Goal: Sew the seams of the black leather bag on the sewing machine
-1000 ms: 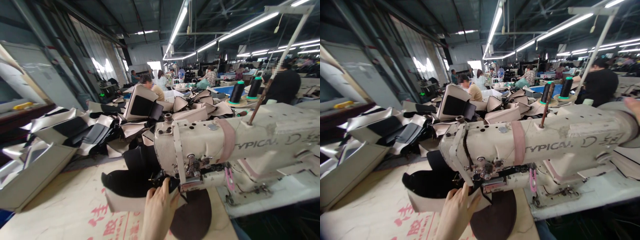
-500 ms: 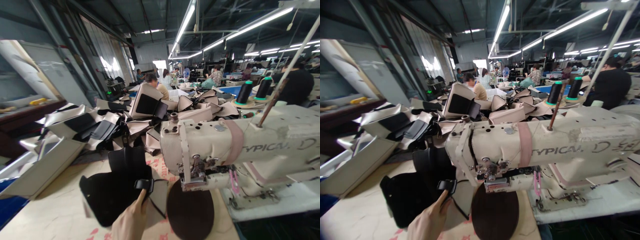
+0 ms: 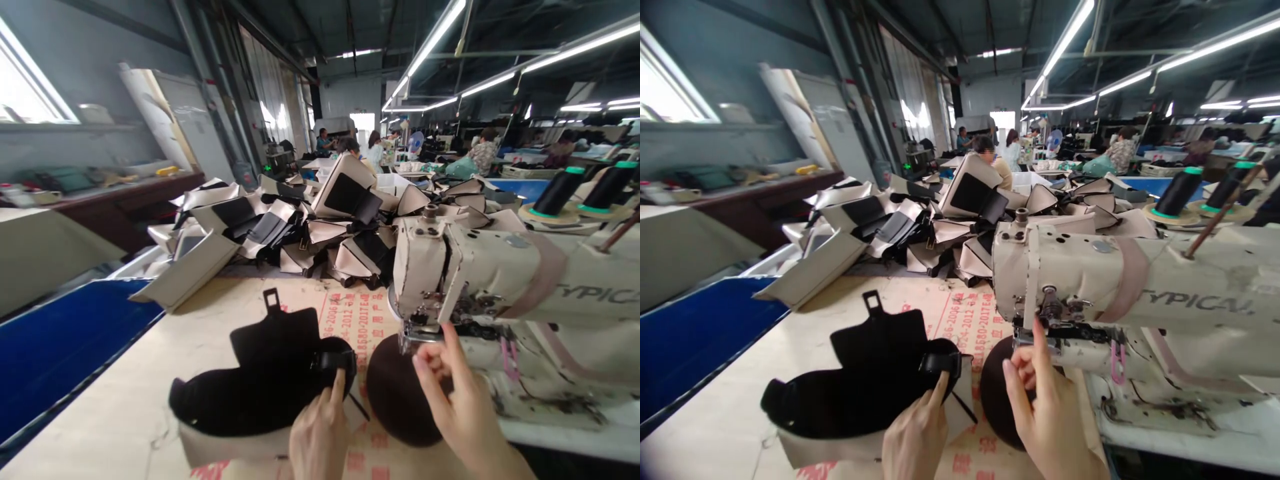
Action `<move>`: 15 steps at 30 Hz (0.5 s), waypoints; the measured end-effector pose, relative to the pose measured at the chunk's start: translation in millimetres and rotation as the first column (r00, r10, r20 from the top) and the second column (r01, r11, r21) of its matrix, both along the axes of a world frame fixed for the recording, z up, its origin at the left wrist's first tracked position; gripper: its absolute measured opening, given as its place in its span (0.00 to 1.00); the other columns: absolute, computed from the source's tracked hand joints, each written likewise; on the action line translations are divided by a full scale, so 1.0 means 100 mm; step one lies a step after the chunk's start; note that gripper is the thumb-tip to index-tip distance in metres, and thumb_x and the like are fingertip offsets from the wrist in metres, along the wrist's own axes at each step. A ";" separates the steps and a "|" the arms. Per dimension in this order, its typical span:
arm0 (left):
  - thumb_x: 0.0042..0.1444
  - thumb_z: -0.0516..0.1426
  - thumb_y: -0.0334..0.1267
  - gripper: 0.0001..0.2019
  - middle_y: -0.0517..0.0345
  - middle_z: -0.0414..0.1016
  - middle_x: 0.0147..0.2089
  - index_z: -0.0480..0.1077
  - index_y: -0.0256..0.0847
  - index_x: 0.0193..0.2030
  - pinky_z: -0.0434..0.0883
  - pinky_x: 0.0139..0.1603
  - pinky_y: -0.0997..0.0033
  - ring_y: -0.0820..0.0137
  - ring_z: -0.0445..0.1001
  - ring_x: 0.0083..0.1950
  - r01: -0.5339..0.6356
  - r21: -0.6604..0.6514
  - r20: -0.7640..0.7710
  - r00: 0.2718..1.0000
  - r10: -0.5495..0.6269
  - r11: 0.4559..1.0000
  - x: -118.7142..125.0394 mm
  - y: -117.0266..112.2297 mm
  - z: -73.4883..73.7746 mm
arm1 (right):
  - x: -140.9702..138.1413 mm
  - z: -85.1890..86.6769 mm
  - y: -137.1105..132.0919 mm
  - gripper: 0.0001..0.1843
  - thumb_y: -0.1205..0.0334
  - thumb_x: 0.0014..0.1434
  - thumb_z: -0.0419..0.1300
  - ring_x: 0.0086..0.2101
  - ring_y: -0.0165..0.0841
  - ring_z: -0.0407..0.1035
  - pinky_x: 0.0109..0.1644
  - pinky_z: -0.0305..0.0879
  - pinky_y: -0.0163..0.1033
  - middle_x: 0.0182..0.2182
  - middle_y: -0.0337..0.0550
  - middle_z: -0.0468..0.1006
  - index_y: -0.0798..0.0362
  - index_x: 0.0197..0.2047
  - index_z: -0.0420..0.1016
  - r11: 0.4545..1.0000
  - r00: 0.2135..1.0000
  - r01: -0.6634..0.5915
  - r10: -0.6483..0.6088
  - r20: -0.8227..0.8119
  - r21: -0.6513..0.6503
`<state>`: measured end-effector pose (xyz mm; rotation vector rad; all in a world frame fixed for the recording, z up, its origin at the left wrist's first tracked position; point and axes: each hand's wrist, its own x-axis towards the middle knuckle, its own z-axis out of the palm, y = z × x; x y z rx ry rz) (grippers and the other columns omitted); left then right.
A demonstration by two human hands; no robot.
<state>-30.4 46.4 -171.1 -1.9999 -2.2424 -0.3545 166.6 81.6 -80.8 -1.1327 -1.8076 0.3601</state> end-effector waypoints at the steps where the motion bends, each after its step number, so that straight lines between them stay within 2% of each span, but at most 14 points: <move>1: 0.51 0.44 0.24 0.27 0.59 0.73 0.29 0.62 0.45 0.58 0.63 0.31 0.70 0.71 0.71 0.30 0.004 0.010 -0.004 1.000 -0.004 1.000 0.01 -0.01 0.00 | -0.15 0.01 0.03 0.32 0.61 0.61 0.49 0.27 0.27 0.68 0.30 0.68 0.33 0.31 0.40 0.73 0.55 0.64 0.39 0.998 0.994 0.016 -0.022 -0.103 -0.059; 3: 0.52 0.44 0.24 0.26 0.58 0.72 0.29 0.62 0.44 0.57 0.63 0.32 0.70 0.72 0.71 0.30 0.006 0.029 -0.015 1.000 -0.006 1.000 0.02 -0.02 0.00 | -0.30 0.04 0.06 0.30 0.61 0.61 0.50 0.28 0.28 0.68 0.32 0.69 0.35 0.32 0.41 0.72 0.54 0.63 0.41 0.996 0.957 0.053 -0.073 -0.281 -0.077; 5: 0.51 0.44 0.23 0.26 0.58 0.73 0.29 0.64 0.43 0.56 0.62 0.31 0.70 0.72 0.71 0.30 0.004 0.045 -0.027 1.000 -0.003 0.999 0.03 -0.03 0.00 | -0.30 0.04 0.06 0.26 0.62 0.60 0.51 0.31 0.29 0.68 0.35 0.68 0.36 0.34 0.43 0.72 0.53 0.60 0.49 0.990 0.907 0.137 -0.139 -0.397 -0.035; 8: 0.50 0.46 0.22 0.25 0.60 0.72 0.27 0.65 0.42 0.55 0.62 0.31 0.70 0.73 0.70 0.28 0.015 0.086 -0.051 0.999 -0.011 0.996 0.03 -0.02 -0.01 | -0.23 -0.02 0.02 0.21 0.62 0.59 0.52 0.31 0.29 0.68 0.34 0.67 0.35 0.33 0.43 0.71 0.53 0.56 0.58 0.972 0.897 0.233 -0.221 -0.383 -0.017; 12: 0.50 0.48 0.21 0.25 0.63 0.71 0.25 0.65 0.41 0.55 0.63 0.30 0.72 0.75 0.70 0.26 0.062 0.181 -0.079 0.996 -0.048 0.982 -0.01 -0.01 -0.06 | -0.30 -0.02 0.06 0.20 0.60 0.59 0.52 0.30 0.27 0.68 0.32 0.67 0.32 0.34 0.42 0.72 0.53 0.55 0.57 0.983 0.941 0.159 -0.180 -0.288 -0.093; 15: 0.51 0.47 0.21 0.24 0.63 0.73 0.27 0.66 0.40 0.54 0.64 0.31 0.73 0.76 0.71 0.28 0.067 0.214 -0.103 0.994 -0.046 0.975 -0.04 0.01 -0.09 | -0.44 0.04 0.15 0.18 0.59 0.61 0.49 0.28 0.27 0.68 0.32 0.67 0.32 0.31 0.41 0.72 0.54 0.54 0.55 0.988 0.907 0.081 -0.127 -0.402 -0.130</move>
